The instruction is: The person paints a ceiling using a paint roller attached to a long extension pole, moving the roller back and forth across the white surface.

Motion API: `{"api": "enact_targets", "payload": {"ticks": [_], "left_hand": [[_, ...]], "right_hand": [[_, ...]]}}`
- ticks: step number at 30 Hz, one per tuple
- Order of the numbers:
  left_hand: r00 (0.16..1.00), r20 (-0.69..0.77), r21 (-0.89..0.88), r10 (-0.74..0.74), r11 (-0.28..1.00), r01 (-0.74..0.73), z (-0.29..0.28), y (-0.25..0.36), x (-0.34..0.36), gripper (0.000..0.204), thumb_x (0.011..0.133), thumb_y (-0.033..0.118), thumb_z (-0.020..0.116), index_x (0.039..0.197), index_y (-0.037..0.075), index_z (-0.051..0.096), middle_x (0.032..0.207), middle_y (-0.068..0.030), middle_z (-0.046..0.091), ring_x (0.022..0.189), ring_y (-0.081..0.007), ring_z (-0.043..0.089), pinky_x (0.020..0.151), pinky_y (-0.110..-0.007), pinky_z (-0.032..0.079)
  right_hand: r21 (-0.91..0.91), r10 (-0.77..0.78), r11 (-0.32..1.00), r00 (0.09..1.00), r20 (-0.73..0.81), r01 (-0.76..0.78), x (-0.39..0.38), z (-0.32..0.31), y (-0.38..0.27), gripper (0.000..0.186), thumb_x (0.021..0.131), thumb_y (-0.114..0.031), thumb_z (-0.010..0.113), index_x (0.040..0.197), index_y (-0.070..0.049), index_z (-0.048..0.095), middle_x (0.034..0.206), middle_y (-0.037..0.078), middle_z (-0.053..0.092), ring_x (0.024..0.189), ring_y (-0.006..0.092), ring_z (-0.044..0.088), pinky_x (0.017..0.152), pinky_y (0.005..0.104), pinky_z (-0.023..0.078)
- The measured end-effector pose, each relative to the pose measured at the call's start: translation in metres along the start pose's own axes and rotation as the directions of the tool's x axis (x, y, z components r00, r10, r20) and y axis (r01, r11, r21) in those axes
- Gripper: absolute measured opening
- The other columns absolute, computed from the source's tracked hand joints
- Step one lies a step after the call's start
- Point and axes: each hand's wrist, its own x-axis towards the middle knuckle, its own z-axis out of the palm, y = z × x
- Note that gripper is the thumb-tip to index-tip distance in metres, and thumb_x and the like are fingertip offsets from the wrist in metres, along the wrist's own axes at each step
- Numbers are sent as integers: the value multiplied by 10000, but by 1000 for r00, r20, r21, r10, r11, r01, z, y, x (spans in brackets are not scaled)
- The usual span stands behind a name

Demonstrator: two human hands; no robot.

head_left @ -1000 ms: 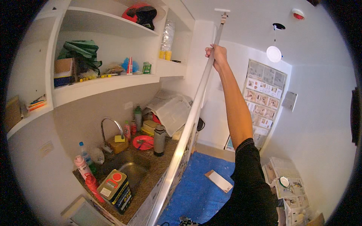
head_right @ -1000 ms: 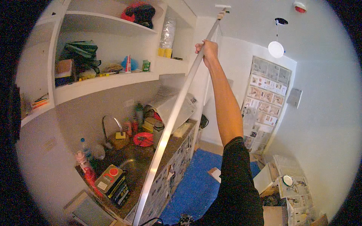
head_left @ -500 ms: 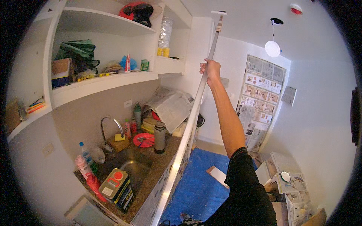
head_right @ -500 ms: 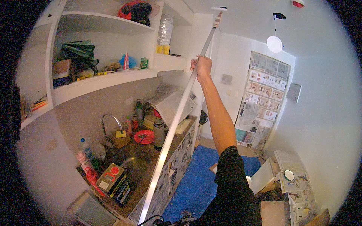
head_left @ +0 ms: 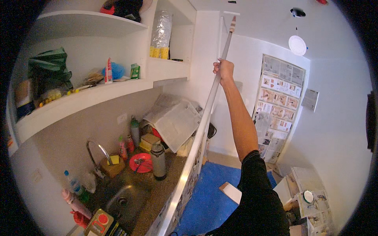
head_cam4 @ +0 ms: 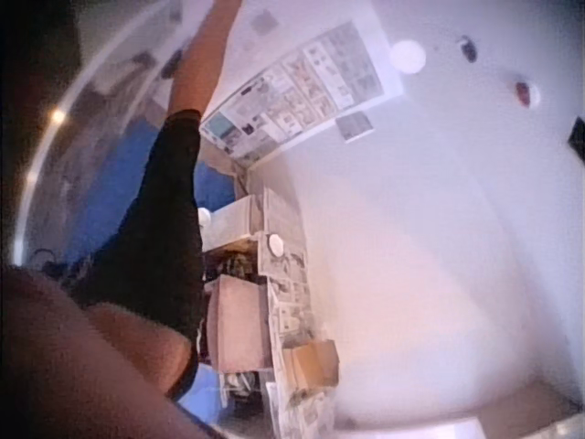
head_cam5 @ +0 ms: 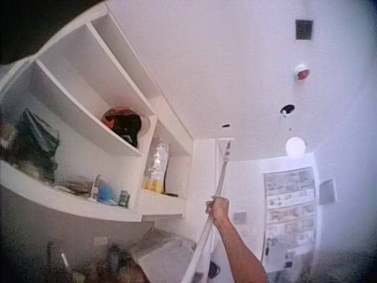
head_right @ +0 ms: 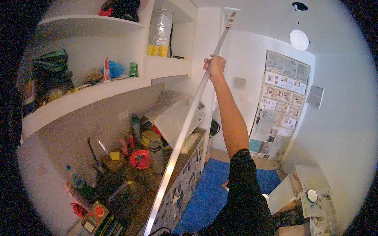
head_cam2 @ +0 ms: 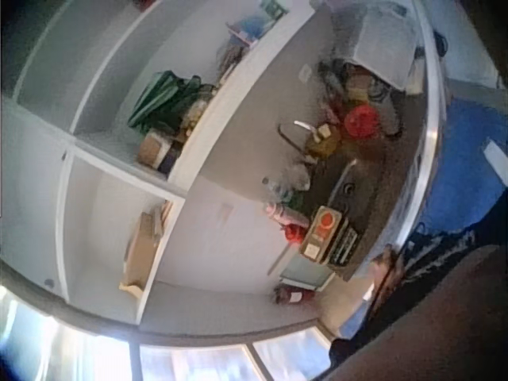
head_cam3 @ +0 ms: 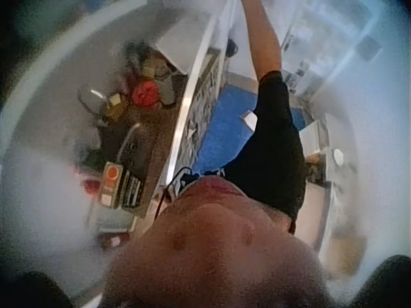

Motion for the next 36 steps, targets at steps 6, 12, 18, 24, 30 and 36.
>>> {"api": "enact_targets", "payload": {"ticks": [6,12,18,24,30,36], "left_hand": [[1000,22,-13,-6,1000,7,52,5,51,186,844,177,570,863,-8,579,469,-76,404,384,-200,367,362,-338,302],[998,57,-10,35,999,-35,85,6,93,209,850,188,568,906,-14,570,509,-95,429,422,-209,396,386,-343,325],[817,162,-213,-554,788,577,113,14,122,273,853,220,574,1023,7,554,673,-161,499,641,-266,488,538,-387,400],[813,281,195,-509,860,471,102,60,170,345,827,182,588,1148,61,544,942,-238,501,770,-342,483,703,-471,409],[824,231,177,-518,855,488,113,62,175,263,834,152,566,1074,47,547,1008,-272,461,762,-369,455,710,-500,385],[802,290,156,-522,853,499,117,70,188,232,838,140,558,1048,43,544,1008,-275,449,761,-369,447,711,-494,379]], "right_hand": [[-39,-43,998,999,-31,42,62,-24,21,303,789,-51,388,1041,110,436,678,152,514,436,134,397,406,285,355],[-25,-61,998,998,-35,60,127,-53,52,275,814,-61,400,1032,106,418,628,159,520,401,151,420,366,287,362],[-22,-69,997,997,-46,68,162,-57,78,266,814,-60,404,1010,119,417,614,155,511,409,151,428,364,285,358],[-33,-82,996,995,-50,81,189,-62,95,222,811,-57,411,958,108,432,603,157,508,403,156,427,356,287,357],[-30,-87,996,995,-43,86,201,-58,99,189,799,-58,425,909,96,436,619,172,517,401,163,433,355,292,367],[-29,-84,996,995,-51,83,213,-57,104,199,792,-59,422,910,100,430,633,183,527,402,167,442,353,295,373]]}}
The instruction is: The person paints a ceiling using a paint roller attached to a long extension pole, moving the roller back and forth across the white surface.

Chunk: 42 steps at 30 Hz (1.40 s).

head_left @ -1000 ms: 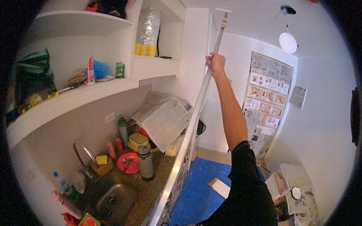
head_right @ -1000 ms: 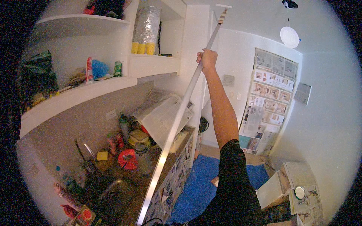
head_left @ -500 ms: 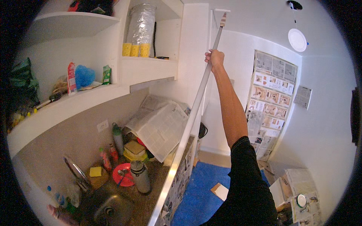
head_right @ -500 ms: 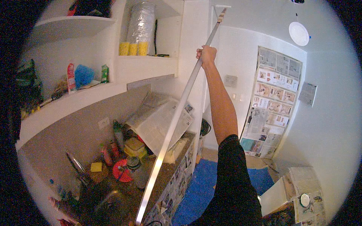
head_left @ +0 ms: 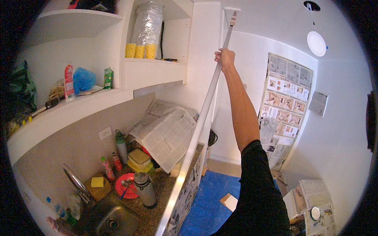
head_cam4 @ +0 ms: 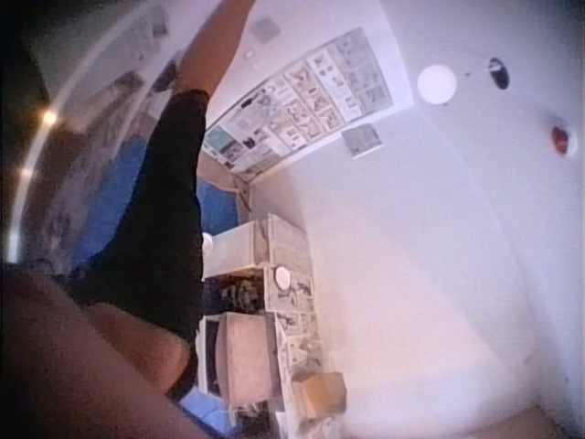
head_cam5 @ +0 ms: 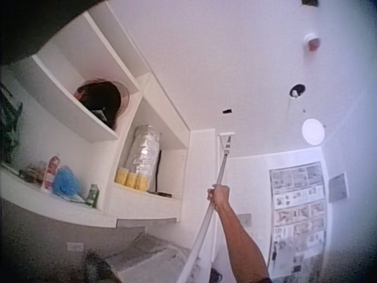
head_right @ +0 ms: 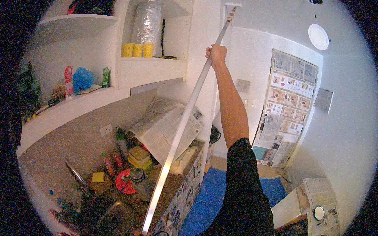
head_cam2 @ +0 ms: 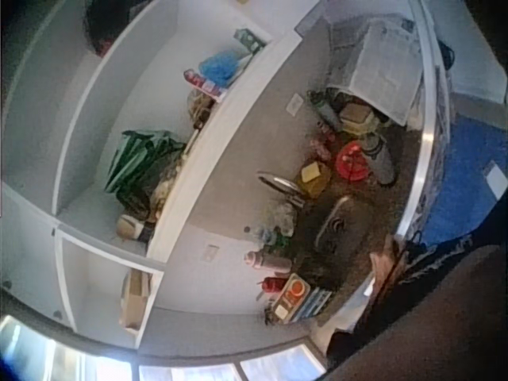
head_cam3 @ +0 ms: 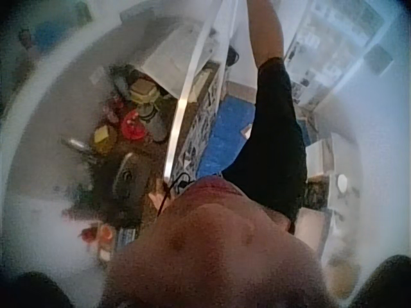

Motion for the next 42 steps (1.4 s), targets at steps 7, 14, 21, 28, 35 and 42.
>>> {"api": "enact_targets", "payload": {"ticks": [7,14,21,28,35,42], "left_hand": [[1000,-26,24,-5,1000,6,0,9,5,197,846,126,540,1013,22,535,910,-250,456,740,-348,446,701,-489,370],[852,-344,22,395,910,-413,8,-8,6,214,869,185,514,727,26,504,454,-71,377,409,-202,342,430,-379,277],[945,-318,-334,81,923,-191,11,-48,-25,238,833,232,572,700,42,518,435,-64,366,356,-175,302,357,-324,215],[750,-397,175,529,846,-504,-36,-67,-73,218,796,225,625,721,41,536,454,-78,402,362,-192,345,378,-346,280],[974,-169,-490,-151,870,50,-45,-170,-136,226,812,248,602,857,34,545,538,-145,460,501,-265,452,540,-455,379],[860,-354,263,367,922,-285,-139,-156,-230,269,824,241,586,844,-27,563,554,-136,471,476,-233,449,475,-404,377]], "right_hand": [[-96,2,995,1000,11,-1,0,4,-3,300,786,-68,381,1013,120,440,717,188,543,466,138,443,418,277,399],[-14,1,1000,999,37,-1,-3,9,-22,238,793,-55,383,962,106,425,688,165,514,451,119,402,405,270,366],[60,-17,998,996,91,12,-16,17,-46,117,793,-47,433,846,54,405,627,161,500,419,156,418,380,295,367],[32,-10,999,993,115,6,-66,49,-96,203,794,-42,396,950,88,405,666,147,491,431,113,385,404,260,355],[21,-24,1000,993,113,21,-125,83,-146,182,791,-50,398,922,76,413,667,159,500,450,133,414,410,277,376],[24,-31,999,991,133,28,-196,131,-207,216,788,-45,392,940,106,420,670,195,524,432,164,441,401,309,402]]}}
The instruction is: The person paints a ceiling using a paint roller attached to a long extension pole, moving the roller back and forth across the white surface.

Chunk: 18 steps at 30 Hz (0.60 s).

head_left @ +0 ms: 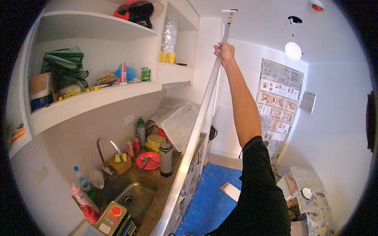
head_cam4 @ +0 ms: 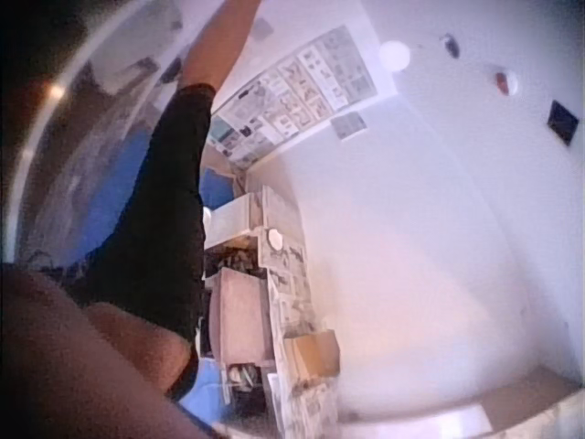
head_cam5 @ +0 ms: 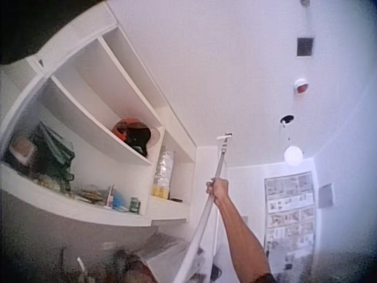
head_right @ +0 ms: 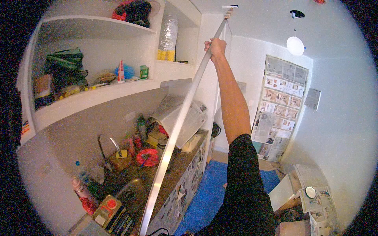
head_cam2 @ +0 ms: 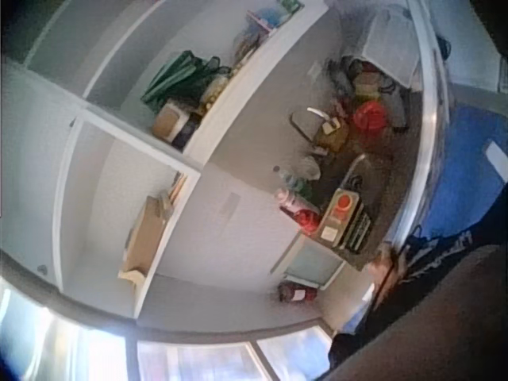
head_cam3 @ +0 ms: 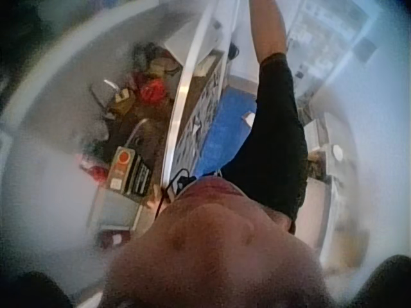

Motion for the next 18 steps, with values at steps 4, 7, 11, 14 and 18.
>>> {"api": "enact_targets", "payload": {"ticks": [4,7,11,14,18], "left_hand": [[998,5,-91,67,994,-67,-37,-34,-40,300,829,246,580,905,-45,589,554,-116,476,470,-223,459,451,-372,375],[993,-66,-136,97,985,-105,-54,-53,-74,309,827,227,572,943,-58,595,536,-95,472,446,-230,464,419,-352,366],[976,-173,-132,132,979,-155,-68,-73,-102,299,824,212,569,942,-63,594,521,-86,465,425,-233,459,398,-342,354],[966,-206,-110,154,978,-179,-75,-83,-112,290,823,206,569,929,-62,594,516,-84,462,415,-231,452,389,-338,347],[954,-243,-86,175,976,-201,-81,-94,-124,278,821,199,569,912,-62,593,508,-82,457,402,-229,444,378,-333,338]], "right_hand": [[-5,11,1000,999,-36,-11,-40,30,-38,219,787,-44,399,943,109,421,673,195,524,437,165,440,405,308,399],[1,16,1000,1000,-3,-16,-65,46,-65,211,786,-42,400,937,105,415,670,191,521,440,159,436,408,305,396],[6,8,1000,1000,-9,-8,-97,70,-91,191,784,-34,397,923,96,406,664,188,515,442,155,429,405,306,389],[14,7,1000,1000,-23,-6,-117,81,-107,169,780,-20,387,910,85,405,664,189,513,443,153,425,403,303,381],[26,-11,1000,1000,1,11,-135,92,-118,148,780,-11,381,898,76,405,670,193,514,445,153,422,403,301,367]]}}
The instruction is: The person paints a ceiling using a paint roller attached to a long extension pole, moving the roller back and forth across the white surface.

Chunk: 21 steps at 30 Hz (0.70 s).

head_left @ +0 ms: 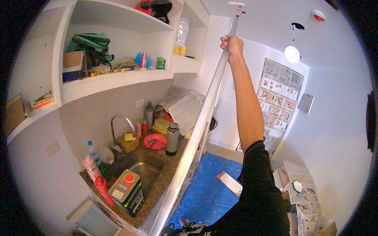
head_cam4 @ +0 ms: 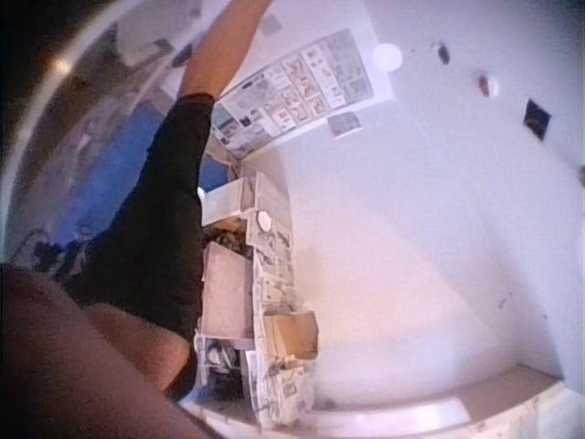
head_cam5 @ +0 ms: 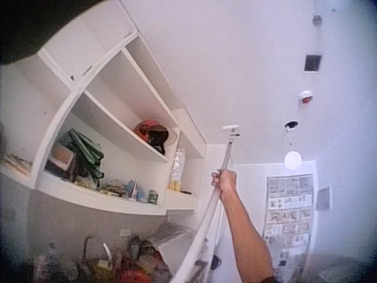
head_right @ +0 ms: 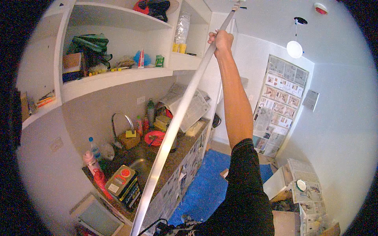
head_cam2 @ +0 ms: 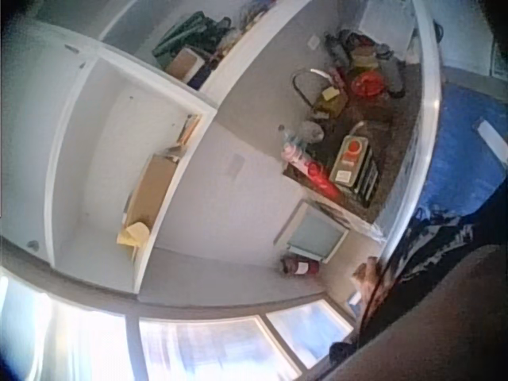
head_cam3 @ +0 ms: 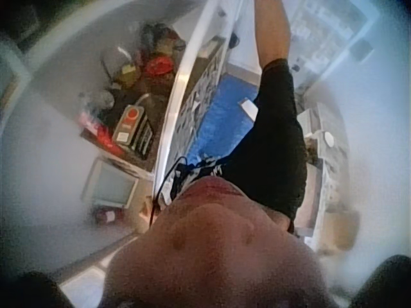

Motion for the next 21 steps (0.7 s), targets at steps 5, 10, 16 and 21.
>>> {"api": "enact_targets", "payload": {"ticks": [5,10,16,21], "left_hand": [[999,-22,20,49,999,-48,0,-5,0,264,819,191,568,891,-62,592,498,-79,452,386,-226,434,364,-326,327],[989,-50,50,137,990,-134,12,-11,7,251,816,182,568,870,-62,591,489,-77,446,370,-223,424,350,-320,315],[951,-90,198,295,941,-273,41,-18,26,236,814,172,567,845,-61,590,478,-73,439,350,-220,411,333,-312,301],[964,57,32,260,965,-262,72,-28,47,168,796,133,568,770,-33,567,453,-52,398,318,-192,366,311,-316,263]], "right_hand": [[61,18,998,1000,-2,-18,-13,10,-5,168,777,-13,379,914,80,404,666,186,509,441,155,416,408,308,358],[21,19,1000,1000,-25,-18,-6,4,9,169,781,-24,388,919,73,403,654,169,504,434,160,414,402,307,357],[3,79,997,994,-75,-79,22,-22,60,157,792,-47,419,904,63,410,653,160,510,409,163,416,380,313,363],[42,95,995,994,-59,-93,33,-50,108,158,798,-50,409,917,52,422,621,146,502,405,160,421,369,313,356]]}}
